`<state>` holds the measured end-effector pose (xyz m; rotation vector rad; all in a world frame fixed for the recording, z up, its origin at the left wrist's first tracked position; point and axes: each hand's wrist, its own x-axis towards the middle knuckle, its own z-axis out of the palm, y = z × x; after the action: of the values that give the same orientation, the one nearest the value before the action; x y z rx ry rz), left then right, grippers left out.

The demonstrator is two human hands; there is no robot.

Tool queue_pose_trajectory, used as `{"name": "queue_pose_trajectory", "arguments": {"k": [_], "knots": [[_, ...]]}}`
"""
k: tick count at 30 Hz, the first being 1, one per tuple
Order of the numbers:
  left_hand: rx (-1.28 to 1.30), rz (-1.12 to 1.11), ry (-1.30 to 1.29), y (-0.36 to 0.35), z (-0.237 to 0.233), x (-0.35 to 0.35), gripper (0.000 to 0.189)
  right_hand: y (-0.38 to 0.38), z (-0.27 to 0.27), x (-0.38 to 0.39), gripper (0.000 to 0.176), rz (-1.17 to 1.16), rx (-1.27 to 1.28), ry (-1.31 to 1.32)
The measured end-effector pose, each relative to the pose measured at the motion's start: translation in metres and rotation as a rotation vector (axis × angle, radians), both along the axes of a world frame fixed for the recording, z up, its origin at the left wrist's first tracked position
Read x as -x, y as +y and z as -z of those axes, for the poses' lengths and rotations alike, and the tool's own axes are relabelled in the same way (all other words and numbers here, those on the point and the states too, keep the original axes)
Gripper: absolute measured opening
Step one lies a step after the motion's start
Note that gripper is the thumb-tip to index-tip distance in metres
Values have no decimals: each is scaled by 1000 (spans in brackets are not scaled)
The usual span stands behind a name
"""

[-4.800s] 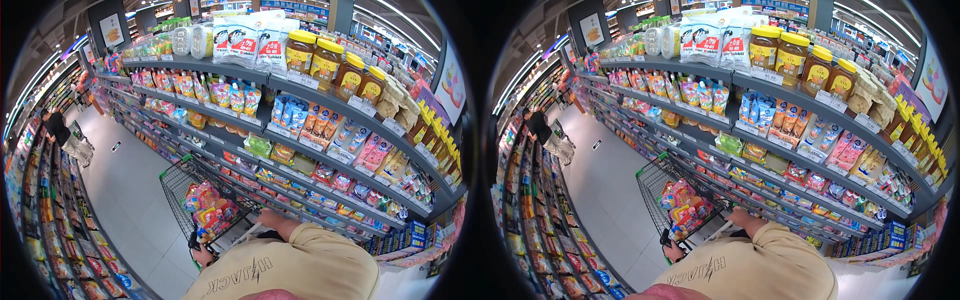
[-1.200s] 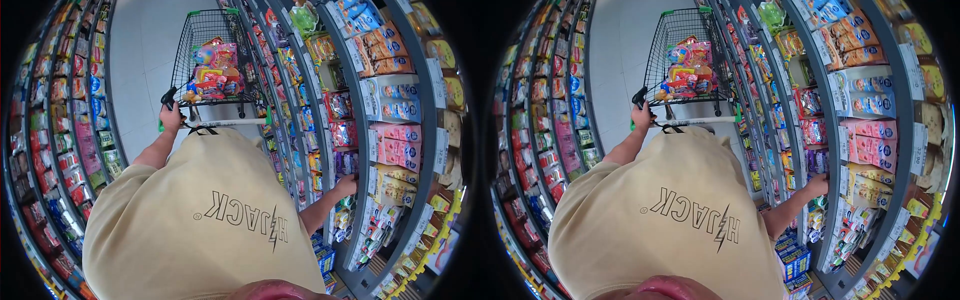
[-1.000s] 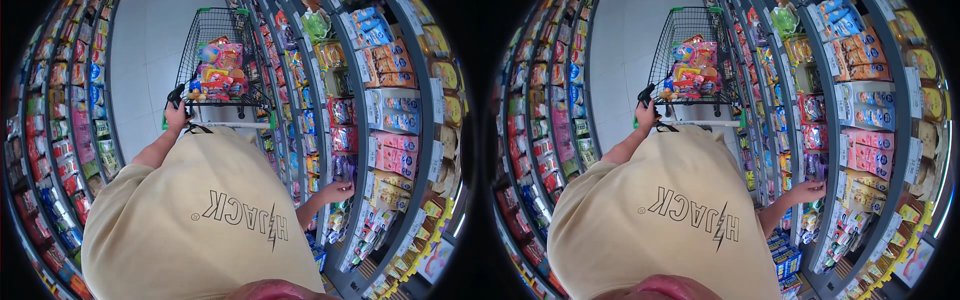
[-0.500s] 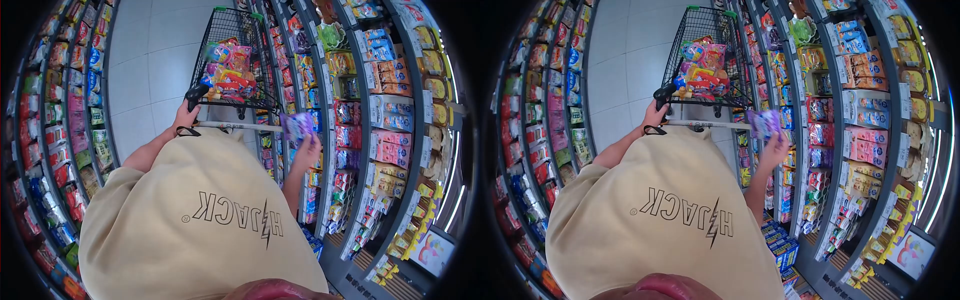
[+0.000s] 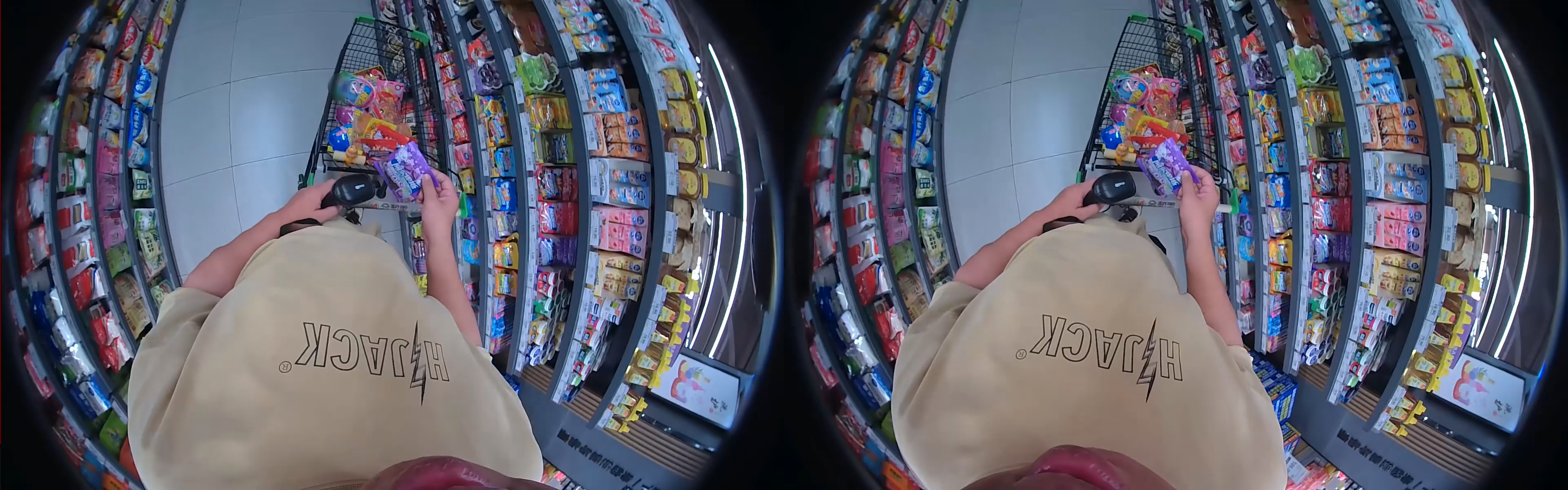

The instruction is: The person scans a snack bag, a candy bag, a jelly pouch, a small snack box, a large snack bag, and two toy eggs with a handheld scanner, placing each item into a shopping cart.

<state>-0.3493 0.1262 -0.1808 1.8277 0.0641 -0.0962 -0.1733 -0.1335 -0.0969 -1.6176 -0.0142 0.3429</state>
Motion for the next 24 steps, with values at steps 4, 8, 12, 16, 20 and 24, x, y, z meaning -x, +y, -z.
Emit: {"name": "queue_pose_trajectory", "arguments": {"k": [4, 8, 12, 16, 20, 24], "knots": [[72, -135, -4, 6, 10, 17, 52, 5, 17, -24, 15, -103, 105, -169], [119, -281, 28, 10, 9, 28, 52, 13, 57, -63, 13, -267, 260, -234], [95, -362, 10, 3, 8, 29, 51, 18, 97, -93, 13, -417, 446, -261], [91, -408, 57, -9, 2, 18, 50, 17, 136, -107, 14, -530, 586, -337], [56, -481, 81, -26, 6, -1, 48, -1, 169, -119, 17, -590, 665, -551], [24, -524, 137, -46, 15, -20, 47, -8, 151, -122, 24, -588, 728, -589]]}}
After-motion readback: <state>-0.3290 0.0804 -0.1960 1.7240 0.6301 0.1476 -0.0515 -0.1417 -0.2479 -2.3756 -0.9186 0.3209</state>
